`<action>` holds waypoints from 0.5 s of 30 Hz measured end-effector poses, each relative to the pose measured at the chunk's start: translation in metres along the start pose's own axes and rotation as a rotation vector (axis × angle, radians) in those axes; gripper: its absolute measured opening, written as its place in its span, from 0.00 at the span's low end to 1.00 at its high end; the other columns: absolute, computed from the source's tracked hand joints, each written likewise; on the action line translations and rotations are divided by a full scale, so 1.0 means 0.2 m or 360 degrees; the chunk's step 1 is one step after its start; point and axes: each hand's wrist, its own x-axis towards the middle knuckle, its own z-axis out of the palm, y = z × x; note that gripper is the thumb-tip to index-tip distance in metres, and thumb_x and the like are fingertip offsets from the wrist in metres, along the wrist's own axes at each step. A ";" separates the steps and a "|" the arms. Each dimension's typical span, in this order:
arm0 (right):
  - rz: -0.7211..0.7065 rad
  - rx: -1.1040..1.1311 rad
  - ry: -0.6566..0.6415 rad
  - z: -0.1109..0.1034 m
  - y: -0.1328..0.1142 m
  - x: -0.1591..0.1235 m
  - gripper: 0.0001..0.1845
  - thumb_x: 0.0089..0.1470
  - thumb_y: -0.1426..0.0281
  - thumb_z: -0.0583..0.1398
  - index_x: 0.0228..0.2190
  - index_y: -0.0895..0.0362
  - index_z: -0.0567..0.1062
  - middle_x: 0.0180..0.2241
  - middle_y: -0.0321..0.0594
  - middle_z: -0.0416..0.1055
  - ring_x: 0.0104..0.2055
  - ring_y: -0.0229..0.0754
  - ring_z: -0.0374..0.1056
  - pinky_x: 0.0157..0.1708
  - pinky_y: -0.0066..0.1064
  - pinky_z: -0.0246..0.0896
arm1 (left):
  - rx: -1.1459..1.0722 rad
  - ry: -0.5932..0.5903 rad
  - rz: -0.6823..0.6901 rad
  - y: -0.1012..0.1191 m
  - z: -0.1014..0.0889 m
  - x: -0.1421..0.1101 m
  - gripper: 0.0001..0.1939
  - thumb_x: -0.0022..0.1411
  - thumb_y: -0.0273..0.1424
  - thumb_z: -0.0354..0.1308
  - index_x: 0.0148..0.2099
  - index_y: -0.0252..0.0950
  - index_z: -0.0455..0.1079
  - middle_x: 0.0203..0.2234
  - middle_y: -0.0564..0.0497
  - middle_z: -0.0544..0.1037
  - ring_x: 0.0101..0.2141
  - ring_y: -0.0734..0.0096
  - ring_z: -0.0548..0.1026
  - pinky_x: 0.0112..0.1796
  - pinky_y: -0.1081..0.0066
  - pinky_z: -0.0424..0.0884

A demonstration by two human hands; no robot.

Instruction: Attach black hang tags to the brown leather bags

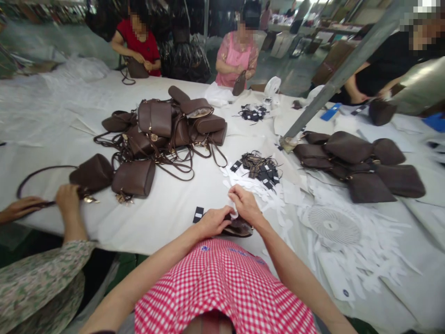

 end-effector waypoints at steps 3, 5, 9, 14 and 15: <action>0.0094 0.0149 0.0057 0.01 -0.06 -0.01 0.06 0.54 0.68 0.52 0.28 0.54 0.66 0.25 0.33 0.65 0.29 0.38 0.62 0.33 0.29 0.57 | 0.0171 0.0081 -0.0006 0.04 -0.02 0.01 0.10 0.62 0.28 0.49 0.46 0.38 0.64 0.37 0.48 0.77 0.39 0.63 0.75 0.42 0.65 0.71; 0.0166 0.0232 0.0060 0.02 -0.08 0.00 0.04 0.54 0.71 0.52 0.28 0.54 0.65 0.25 0.33 0.66 0.30 0.38 0.63 0.33 0.28 0.58 | 0.0337 0.0260 0.0038 0.02 -0.01 0.03 0.11 0.60 0.25 0.46 0.44 0.37 0.66 0.39 0.44 0.77 0.41 0.60 0.76 0.43 0.61 0.72; 0.0169 0.0432 0.0013 0.04 -0.12 0.04 0.05 0.54 0.75 0.53 0.31 0.53 0.66 0.22 0.29 0.67 0.26 0.36 0.66 0.30 0.25 0.60 | 0.0402 0.0406 0.0081 -0.11 0.09 0.09 0.12 0.59 0.25 0.45 0.42 0.38 0.68 0.35 0.43 0.79 0.35 0.58 0.78 0.37 0.61 0.75; 0.0125 0.0514 0.0175 0.09 -0.11 0.04 0.05 0.52 0.76 0.53 0.29 0.54 0.66 0.19 0.28 0.64 0.23 0.35 0.65 0.29 0.26 0.61 | 0.0229 0.0307 0.0255 -0.19 0.12 0.11 0.15 0.60 0.26 0.43 0.42 0.41 0.69 0.34 0.47 0.81 0.34 0.59 0.80 0.35 0.66 0.76; 0.0170 0.0580 0.0181 0.09 -0.09 0.05 0.06 0.53 0.76 0.52 0.29 0.54 0.66 0.19 0.28 0.64 0.23 0.35 0.66 0.28 0.26 0.62 | 0.0190 0.0282 0.0274 -0.19 0.10 0.11 0.16 0.61 0.27 0.43 0.45 0.42 0.69 0.38 0.47 0.81 0.37 0.60 0.80 0.37 0.67 0.76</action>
